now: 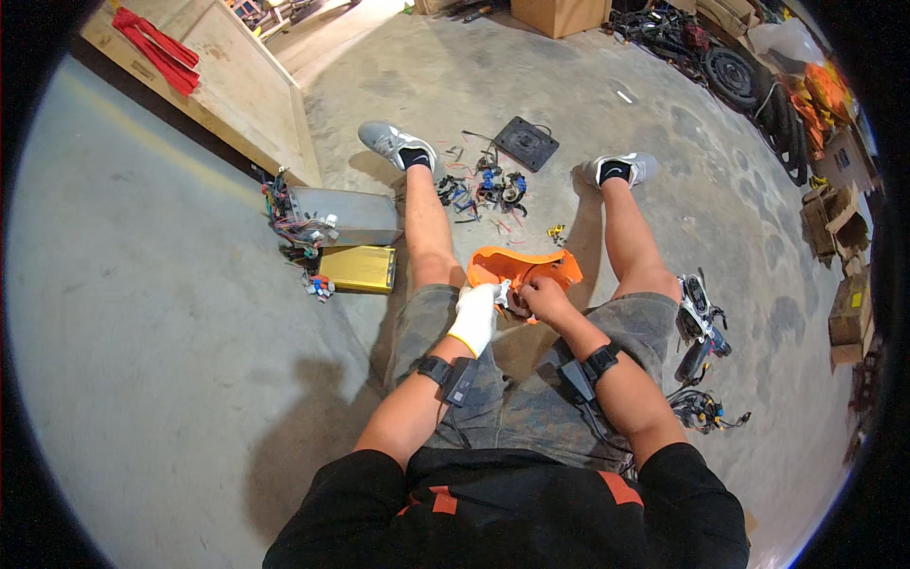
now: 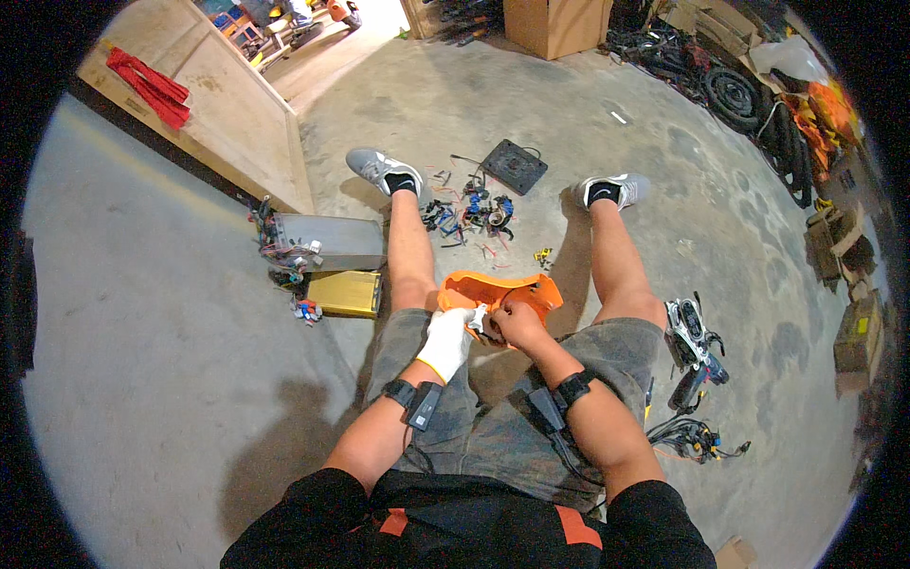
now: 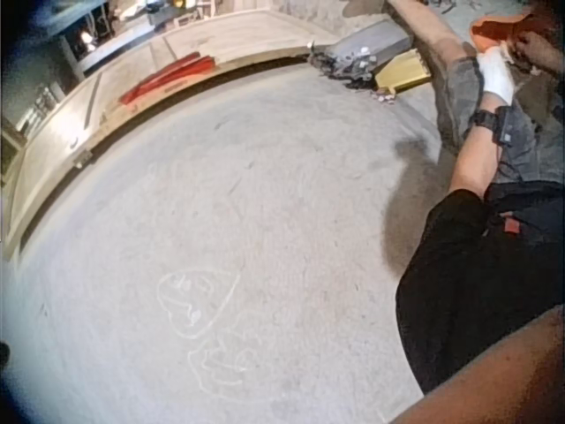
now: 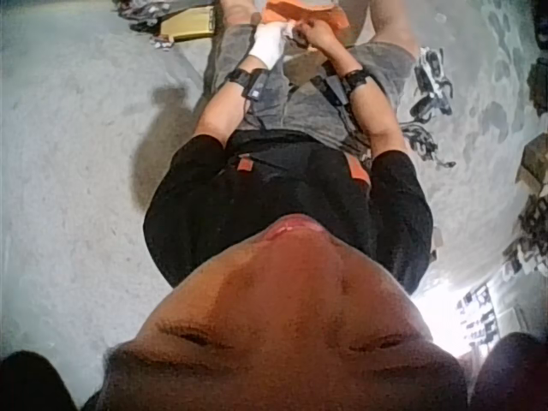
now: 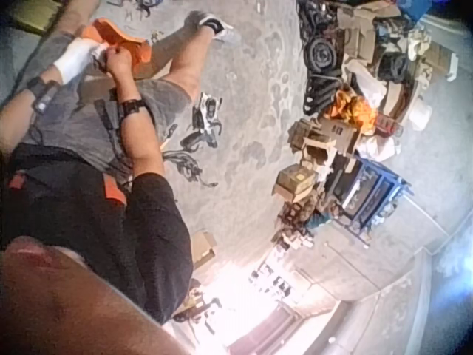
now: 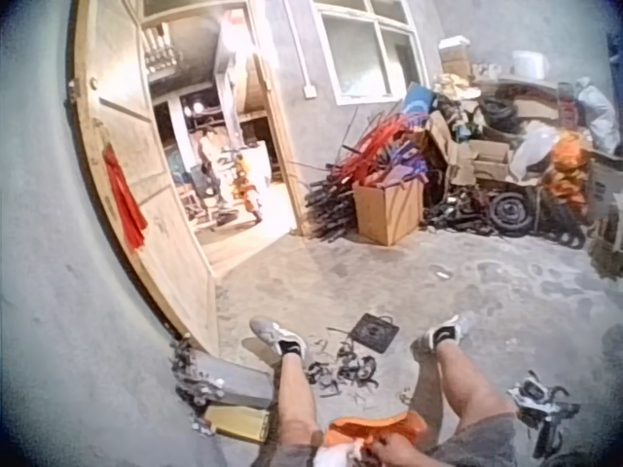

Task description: Disassembling and inspecting the internal components and wiring of an orange motorcycle fairing.

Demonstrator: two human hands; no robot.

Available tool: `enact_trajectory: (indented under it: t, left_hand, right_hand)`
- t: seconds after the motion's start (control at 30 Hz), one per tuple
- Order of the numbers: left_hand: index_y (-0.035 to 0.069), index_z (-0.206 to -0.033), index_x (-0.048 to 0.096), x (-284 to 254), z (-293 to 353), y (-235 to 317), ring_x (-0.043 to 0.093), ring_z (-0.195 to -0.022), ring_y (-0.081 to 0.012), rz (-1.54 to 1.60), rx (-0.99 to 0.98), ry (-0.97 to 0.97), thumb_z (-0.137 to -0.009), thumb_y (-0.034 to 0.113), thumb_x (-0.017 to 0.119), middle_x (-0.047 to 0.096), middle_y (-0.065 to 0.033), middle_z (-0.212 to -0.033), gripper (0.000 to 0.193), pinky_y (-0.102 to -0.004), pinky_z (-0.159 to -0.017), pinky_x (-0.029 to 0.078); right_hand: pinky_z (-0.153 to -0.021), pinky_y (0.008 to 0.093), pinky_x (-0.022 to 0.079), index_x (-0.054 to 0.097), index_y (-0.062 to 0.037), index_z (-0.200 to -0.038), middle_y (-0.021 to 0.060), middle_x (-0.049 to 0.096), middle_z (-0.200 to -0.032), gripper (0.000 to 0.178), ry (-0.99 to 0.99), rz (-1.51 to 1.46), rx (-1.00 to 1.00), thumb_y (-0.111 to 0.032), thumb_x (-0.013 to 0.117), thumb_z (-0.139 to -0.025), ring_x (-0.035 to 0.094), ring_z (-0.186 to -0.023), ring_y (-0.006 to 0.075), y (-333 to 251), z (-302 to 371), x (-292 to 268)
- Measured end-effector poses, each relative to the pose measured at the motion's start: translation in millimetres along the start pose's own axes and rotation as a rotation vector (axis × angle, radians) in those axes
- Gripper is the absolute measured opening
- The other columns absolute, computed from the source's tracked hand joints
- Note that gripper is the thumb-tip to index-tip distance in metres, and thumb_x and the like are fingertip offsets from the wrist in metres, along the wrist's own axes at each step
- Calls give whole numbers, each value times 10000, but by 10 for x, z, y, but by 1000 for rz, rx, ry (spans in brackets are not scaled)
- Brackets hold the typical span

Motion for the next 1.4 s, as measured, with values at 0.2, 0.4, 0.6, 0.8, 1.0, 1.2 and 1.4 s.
enact_trajectory:
  t: [0.2, 0.4, 0.6, 0.8, 1.0, 1.2, 1.4]
  left_hand:
    - [-47, -1109, 553, 29, -69, 121, 641, -902, -266, 74, -13, 197, -839, -55, 584, 628, -139, -1010, 272, -353, -814, 524]
    - [-99, -1221, 484, -111, -310, 268, 596, -1092, -317, 524, 7, 105, -931, -34, 457, 574, -213, -1200, 298, -425, -974, 504]
    - [-114, -1259, 472, -312, -519, 208, 558, -1161, -332, 491, 11, 93, -958, 10, 446, 550, -228, -1251, 326, -476, -1055, 434]
    - [-105, -1235, 507, -244, -521, 241, 557, -1163, -327, 496, 62, 171, -934, 3, 480, 566, -214, -1249, 321, -472, -1054, 419]
    - [-87, -1248, 515, -231, -513, 254, 554, -1173, -310, 438, 42, 230, -924, -4, 486, 569, -193, -1263, 335, -456, -1063, 404]
    - [-76, -1251, 518, -18, -514, 299, 559, -1166, -303, 487, 0, 214, -928, 6, 487, 582, -174, -1250, 335, -462, -1067, 395]
    - [-82, -1262, 511, -110, -518, 332, 567, -1156, -301, 451, 17, 208, -936, 23, 480, 584, -175, -1249, 343, -458, -1053, 409]
  right_hand:
    - [-456, 286, 380, 600, -49, -856, 6, 518, -628, 206, -27, -292, 261, -231, 527, -920, 485, -503, 121, 208, -75, -173]
    - [-432, 293, 359, 613, -33, -910, -7, 489, -622, 206, 48, -385, 314, -217, 522, -896, 460, -492, 121, 470, -330, -412]
    - [-918, 463, 490, 694, 42, -998, 278, 664, -1042, 375, 54, 475, 199, -267, 549, -842, 633, -1021, 429, 925, -669, -447]
    - [-913, 469, 496, 692, 48, -1003, 291, 649, -1082, 378, -103, 605, 259, -271, 553, -855, 628, -1041, 426, 1568, -888, -180]
    - [-741, 440, 538, 686, 74, -950, 251, 690, -808, 435, -206, 532, 223, -334, 547, -881, 689, -775, 378, 1941, -1164, 120]
    - [-468, 399, 456, 650, 7, -801, 115, 605, -605, 339, -53, 300, 235, -293, 538, -913, 568, -461, 244, 2477, -1604, -289]
    - [-414, 345, 399, 583, -37, -807, 61, 543, -634, 199, 234, -640, 619, -206, 577, -912, 507, -483, 168, 2011, -1641, -338]
Point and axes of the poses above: each hand's wrist, its own z-axis away from the middle knuckle, its own x-axis out of the palm, y = z × x, the point moved 3 cm from there along -z, towards the middle knuckle
